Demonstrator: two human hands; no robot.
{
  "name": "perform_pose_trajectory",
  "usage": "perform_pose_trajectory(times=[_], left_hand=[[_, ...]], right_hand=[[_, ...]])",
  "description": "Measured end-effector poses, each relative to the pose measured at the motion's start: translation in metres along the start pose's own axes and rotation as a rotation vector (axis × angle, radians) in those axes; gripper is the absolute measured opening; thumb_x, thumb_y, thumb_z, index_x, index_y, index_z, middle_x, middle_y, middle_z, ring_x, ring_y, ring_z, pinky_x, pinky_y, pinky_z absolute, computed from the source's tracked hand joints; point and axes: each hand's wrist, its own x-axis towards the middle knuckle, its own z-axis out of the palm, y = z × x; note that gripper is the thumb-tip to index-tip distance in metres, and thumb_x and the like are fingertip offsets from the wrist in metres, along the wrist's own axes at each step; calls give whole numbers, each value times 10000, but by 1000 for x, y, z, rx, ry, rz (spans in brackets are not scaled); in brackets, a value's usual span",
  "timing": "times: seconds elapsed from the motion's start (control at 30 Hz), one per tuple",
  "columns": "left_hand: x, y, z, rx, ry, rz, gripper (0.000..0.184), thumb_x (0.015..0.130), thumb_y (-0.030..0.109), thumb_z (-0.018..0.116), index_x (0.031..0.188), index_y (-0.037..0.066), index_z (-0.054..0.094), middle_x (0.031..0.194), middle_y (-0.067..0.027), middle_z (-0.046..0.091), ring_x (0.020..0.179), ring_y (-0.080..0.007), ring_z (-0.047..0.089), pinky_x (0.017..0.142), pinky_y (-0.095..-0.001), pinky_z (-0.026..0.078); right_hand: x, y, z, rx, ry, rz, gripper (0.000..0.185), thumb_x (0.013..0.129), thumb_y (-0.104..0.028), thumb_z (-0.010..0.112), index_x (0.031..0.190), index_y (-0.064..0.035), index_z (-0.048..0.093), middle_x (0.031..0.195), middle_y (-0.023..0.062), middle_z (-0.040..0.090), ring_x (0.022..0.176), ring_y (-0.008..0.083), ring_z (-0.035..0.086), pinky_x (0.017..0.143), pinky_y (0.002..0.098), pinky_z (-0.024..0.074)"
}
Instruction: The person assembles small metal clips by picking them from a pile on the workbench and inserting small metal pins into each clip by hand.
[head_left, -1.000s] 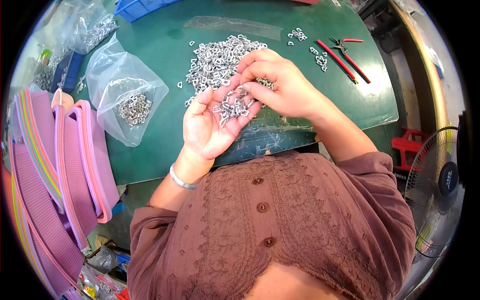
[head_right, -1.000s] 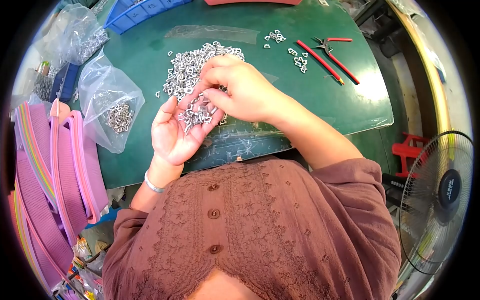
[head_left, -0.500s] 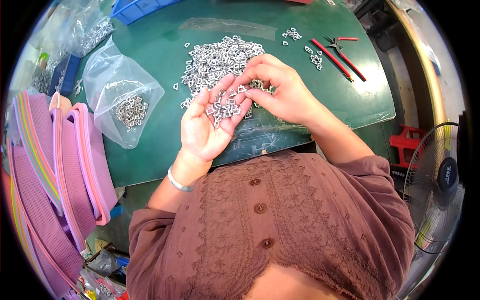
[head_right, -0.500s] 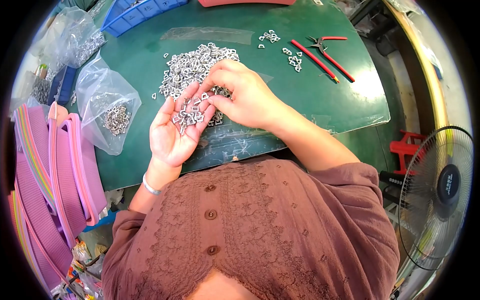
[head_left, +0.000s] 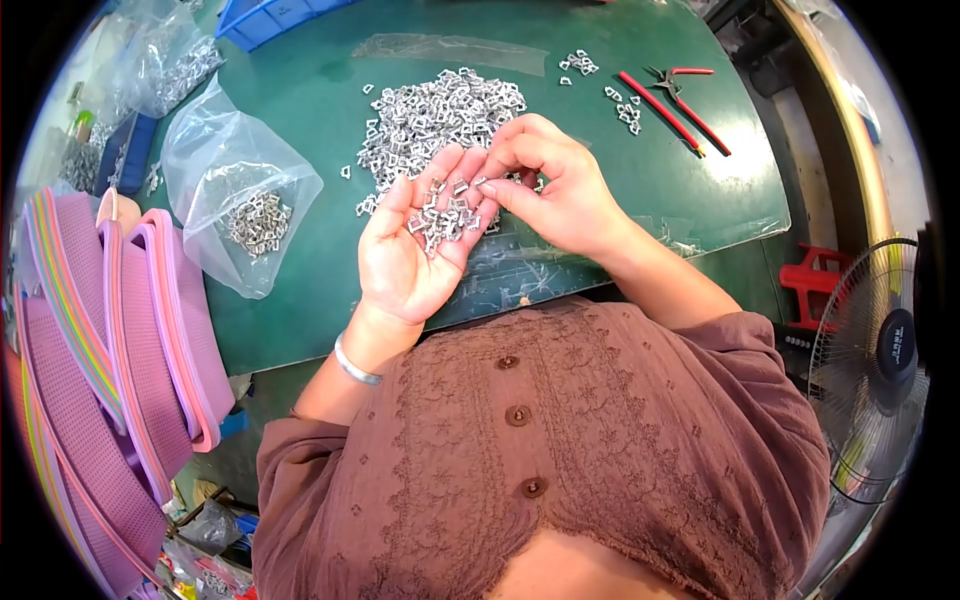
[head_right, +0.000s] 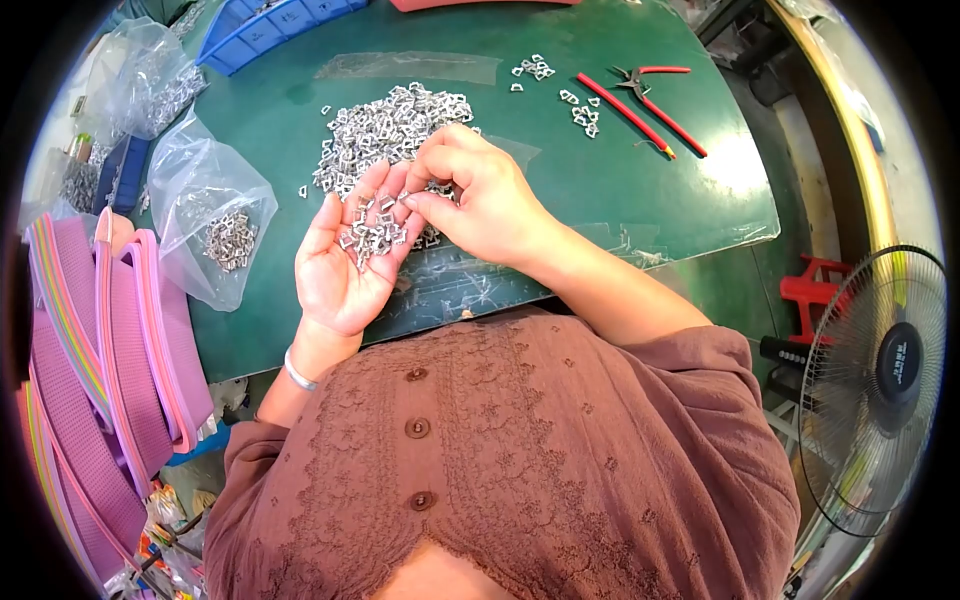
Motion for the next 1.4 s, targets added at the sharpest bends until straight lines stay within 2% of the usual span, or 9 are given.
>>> perform_pose_trajectory(times=[0.13, 0.33, 0.43, 0.53, 0.67, 0.83, 0.93, 1.27, 1.4], left_hand=[[0, -1, 1, -15, -2, -3, 461, 958, 313, 332, 1285, -5, 399, 1326, -180, 416, 1183, -289, 450, 1027, -432, 354], [2, -1, 0, -25, -18, -17, 467, 959, 317, 334, 1295, -3, 387, 1336, -182, 403, 1192, -293, 440, 1032, -434, 346], [2, -1, -2, -33, -25, -21, 473, 959, 319, 331, 1302, -3, 376, 1344, -182, 394, 1212, -297, 423, 1041, -437, 333], [1, -1, 1, -3, 7, -12, 479, 960, 321, 326, 1310, -4, 366, 1352, -182, 385, 1231, -301, 406, 1051, -439, 319], [1, -3, 5, 47, 39, -5, 476, 958, 312, 329, 1312, -4, 363, 1344, -177, 395, 1222, -298, 416, 1047, -436, 326], [1, -2, -7, 34, -32, -27, 473, 955, 304, 343, 1312, -6, 364, 1279, -156, 451, 1116, -263, 494, 988, -417, 394], [0, -4, -4, 70, 24, -9, 479, 954, 307, 348, 1313, -10, 362, 1253, -142, 470, 1064, -242, 519, 953, -402, 425], [0, -3, -8, 22, -33, -33, 492, 956, 317, 336, 1317, -17, 352, 1290, -144, 448, 1112, -250, 496, 973, -400, 405], [1, -3, -7, -29, -73, -47, 494, 954, 315, 332, 1314, -23, 348, 1327, -173, 415, 1174, -288, 460, 1010, -419, 372]], right_hand=[[-1, 0, 2, 61, 36, 10, 107, 701, 4, 667, 774, -34, 599, 823, 37, 539, 706, 134, 530, 555, 242, 429], [-3, 0, -2, 4, 1, 1, 80, 734, 3, 654, 802, -24, 622, 908, 51, 542, 752, 102, 531, 613, 220, 440], [-2, 0, 0, 69, 43, -75, 102, 720, 24, 641, 782, -17, 571, 854, 49, 560, 712, 137, 544, 595, 236, 440], [0, -5, 0, 812, 84, 311, 114, 745, 47, 602, 826, -2, 538, 887, 78, 587, 714, 133, 565, 623, 230, 457], [6, -4, -14, 915, -37, 458, 146, 781, 51, 552, 915, 5, 515, 905, 90, 583, 693, 104, 542, 593, 229, 455], [4, -15, -2, 131, -94, 161, 142, 747, 22, 628, 870, -39, 663, 801, 29, 546, 681, 115, 533, 587, 216, 445], [0, -8, 4, -130, -45, -18, 179, 717, 23, 654, 875, -60, 671, 793, 33, 542, 712, 137, 537, 600, 231, 446], [-1, -10, 4, -135, -59, -85, 124, 725, 38, 645, 833, -22, 641, 799, 59, 548, 730, 159, 559, 623, 247, 468], [-1, -2, 4, 440, -35, 162, 65, 763, 7, 569, 825, -13, 576, 789, 75, 569, 693, 146, 592, 555, 260, 466]])
